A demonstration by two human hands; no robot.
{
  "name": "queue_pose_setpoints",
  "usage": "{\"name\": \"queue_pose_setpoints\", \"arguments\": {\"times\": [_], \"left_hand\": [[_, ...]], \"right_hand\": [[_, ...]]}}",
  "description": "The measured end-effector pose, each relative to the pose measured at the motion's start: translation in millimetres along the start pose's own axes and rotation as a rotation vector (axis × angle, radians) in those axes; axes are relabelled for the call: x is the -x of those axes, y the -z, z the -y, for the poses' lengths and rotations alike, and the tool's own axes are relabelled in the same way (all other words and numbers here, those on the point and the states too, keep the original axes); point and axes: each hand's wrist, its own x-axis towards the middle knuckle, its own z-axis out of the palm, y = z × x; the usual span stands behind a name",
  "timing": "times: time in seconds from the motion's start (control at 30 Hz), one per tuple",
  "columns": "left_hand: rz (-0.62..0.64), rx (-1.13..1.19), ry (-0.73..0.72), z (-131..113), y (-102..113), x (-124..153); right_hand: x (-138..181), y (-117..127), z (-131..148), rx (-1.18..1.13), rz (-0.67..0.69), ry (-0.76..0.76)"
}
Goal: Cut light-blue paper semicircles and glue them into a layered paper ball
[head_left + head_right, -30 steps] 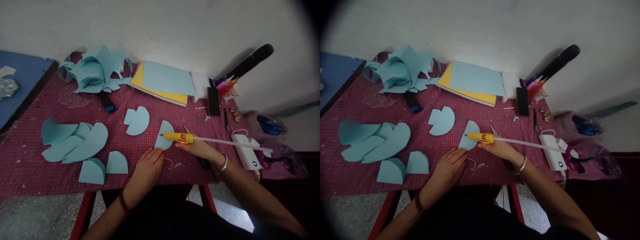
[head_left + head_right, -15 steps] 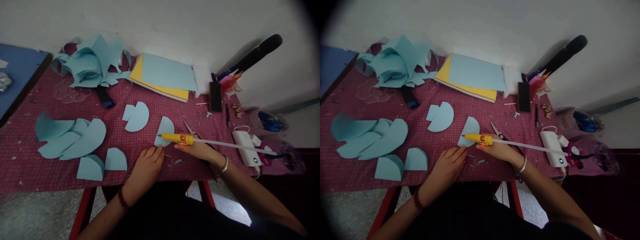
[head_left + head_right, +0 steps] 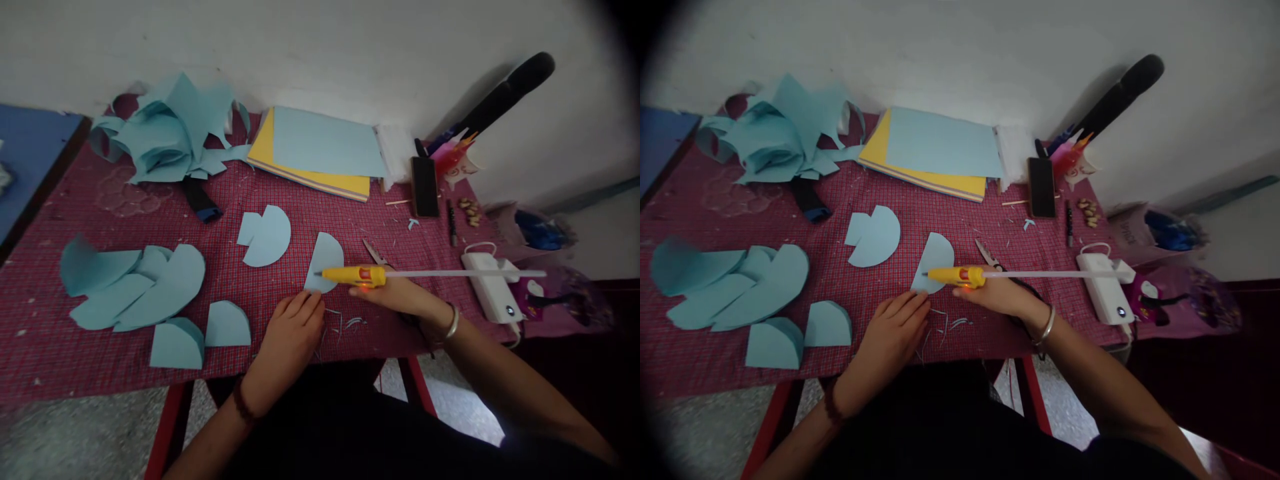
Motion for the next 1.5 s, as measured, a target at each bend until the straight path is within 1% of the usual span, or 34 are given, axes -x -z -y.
{"name": "queue_pose_setpoints", "arguments": {"times": [0.07, 0.1, 0.17, 0.2, 0.23, 0.3, 0.33, 0.37, 0.43, 0.47, 0.5, 0.53, 0.6, 0.63, 0.73, 0.77, 0.87, 0.9, 1.03, 1.2, 1.3, 1.37, 1.43, 1.5], "left_hand": [[-0.011, 0.005, 0.001, 1, -1, 0], [-0.013, 0.006, 0.002, 1, -1, 0], [-0.021, 0.009, 0.000, 2, -2, 1], [-0.028, 0.010, -0.003, 2, -2, 1], [-0.036, 0.010, -0.006, 2, -3, 1], [-0.057, 0.008, -0.010, 3, -3, 0], [-0.066, 0.007, -0.011, 4, -3, 0], [-0.074, 0.006, -0.012, 4, -3, 0], [-0.086, 0.009, -0.009, 5, -2, 0], [-0.090, 0.011, -0.010, 5, -2, 0], [-0.094, 0.014, -0.009, 6, -1, 0], [-0.101, 0.019, -0.010, 6, -1, -1], [-0.105, 0.029, -0.016, 7, 0, -1], [-0.104, 0.035, -0.019, 7, 0, -2], [-0.090, 0.040, -0.016, 7, 0, -3], [-0.089, 0.037, -0.014, 8, 0, -3], [-0.106, 0.034, -0.019, 8, 0, -4], [-0.109, 0.037, -0.021, 9, -1, -3], [-0.108, 0.047, -0.024, 9, -2, -3], [-0.113, 0.044, -0.024, 9, -5, -3], [-0.118, 0.032, -0.029, 9, -6, -2], [-0.116, 0.032, -0.030, 8, -6, -2], [-0.110, 0.039, -0.027, 7, -6, -2], [-0.113, 0.052, -0.020, 6, -5, -2]], "right_hand": [[1, 1, -1, -0.009, -0.065, 0.024], [1, 2, -2, -0.019, -0.039, 0.023], [1, 2, -3, -0.059, 0.096, 0.002], [1, 2, -3, -0.078, 0.130, -0.005], [1, 2, -4, -0.085, 0.114, -0.008], [-1, 1, -5, -0.071, -0.019, 0.000], [-2, 1, -5, -0.062, -0.064, 0.009], [-3, 1, -5, -0.057, -0.053, 0.018], [-5, 2, -5, -0.068, 0.062, 0.035], [-7, 2, -5, -0.082, 0.085, 0.043], [-8, 2, -5, -0.088, 0.060, 0.048], [-9, 3, -5, -0.081, -0.009, 0.048], [-10, 4, -3, -0.019, -0.161, 0.041], [-10, 4, -2, 0.034, -0.182, 0.042], [-10, 7, 5, 0.211, -0.125, 0.052], [-11, 7, 8, 0.272, -0.135, 0.044], [-14, 9, 12, 0.433, -0.233, 0.005], [-16, 10, 12, 0.461, -0.238, 0.008], [-19, 9, 11, 0.485, -0.168, 0.043], [-20, 10, 9, 0.538, -0.238, -0.033], [-21, 13, 11, 0.517, -0.172, -0.056], [-22, 15, 13, 0.514, -0.174, -0.062], [-22, 18, 15, 0.510, -0.198, -0.035], [-22, 20, 17, 0.493, -0.154, 0.001]]}}
